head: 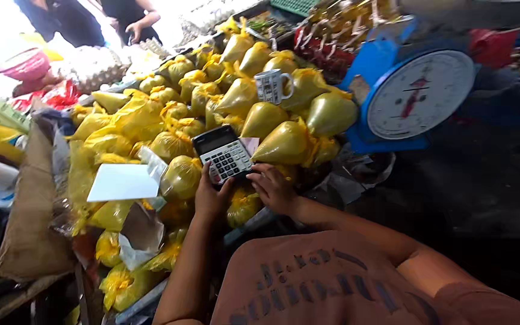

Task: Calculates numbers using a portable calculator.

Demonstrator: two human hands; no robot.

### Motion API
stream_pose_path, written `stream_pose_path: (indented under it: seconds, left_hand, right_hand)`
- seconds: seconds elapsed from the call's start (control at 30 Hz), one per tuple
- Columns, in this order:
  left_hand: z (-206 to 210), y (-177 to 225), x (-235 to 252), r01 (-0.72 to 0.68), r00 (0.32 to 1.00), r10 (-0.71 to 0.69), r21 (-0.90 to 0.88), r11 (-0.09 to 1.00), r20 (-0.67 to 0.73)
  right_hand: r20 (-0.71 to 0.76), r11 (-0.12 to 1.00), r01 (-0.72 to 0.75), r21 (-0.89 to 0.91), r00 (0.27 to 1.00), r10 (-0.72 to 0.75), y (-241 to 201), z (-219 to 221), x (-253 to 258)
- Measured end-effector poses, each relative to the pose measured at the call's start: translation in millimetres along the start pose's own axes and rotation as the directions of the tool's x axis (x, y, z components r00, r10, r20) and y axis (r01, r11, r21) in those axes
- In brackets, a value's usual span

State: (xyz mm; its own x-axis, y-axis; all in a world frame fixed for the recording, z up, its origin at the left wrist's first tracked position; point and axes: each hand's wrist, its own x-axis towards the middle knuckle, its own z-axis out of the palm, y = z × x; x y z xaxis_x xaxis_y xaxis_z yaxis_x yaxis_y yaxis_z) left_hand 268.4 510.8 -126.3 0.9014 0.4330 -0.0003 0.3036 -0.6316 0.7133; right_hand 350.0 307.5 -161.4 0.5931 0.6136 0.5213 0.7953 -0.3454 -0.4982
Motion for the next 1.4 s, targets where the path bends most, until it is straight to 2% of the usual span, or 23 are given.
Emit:
stream_pose_path:
  seconds: [0.23, 0.4, 0.7, 0.8, 0.97, 1.07, 1.4]
  left_hand:
    - [0, -3, 2, 0.017, 0.999, -0.018, 0.008, 1.000, 0.047]
    - [-1, -3, 3, 0.046, 0.997, -0.045, -0.009, 0.999, 0.069]
    - [-3, -2, 4, 0.049, 0.995, -0.048, -0.014, 0.999, 0.082]
    - [-2, -4, 5, 0.033, 0.997, -0.032, -0.006, 0.999, 0.073]
    - [-3, -4, 5, 0.039, 0.997, -0.039, -0.005, 0.999, 0.070]
    - [-4, -1, 3, 0.049, 0.996, -0.049, 0.009, 0.999, 0.073]
    - [-3, -3, 3, 0.045, 0.997, -0.045, 0.008, 0.999, 0.062]
  right_hand:
    - [0.097, 0.997, 0.042, 0.063, 0.994, -0.048, -9, 18, 44]
    - [0.236, 0.998, 0.039, 0.041, 0.970, -0.048, -15, 31, 61]
    - [0.153, 1.000, -0.002, -0.026, 0.988, 0.006, -10, 34, 71]
    - [0.199, 0.998, -0.018, -0.060, 0.980, 0.030, -6, 31, 75]
    - [0.004, 0.983, -0.032, -0.179, 0.999, 0.033, 8, 13, 51]
    - [-0.040, 0.971, -0.017, -0.240, 0.999, 0.008, 16, 6, 39]
    - [0.065, 0.955, -0.040, -0.295, 0.996, 0.062, 10, 9, 46]
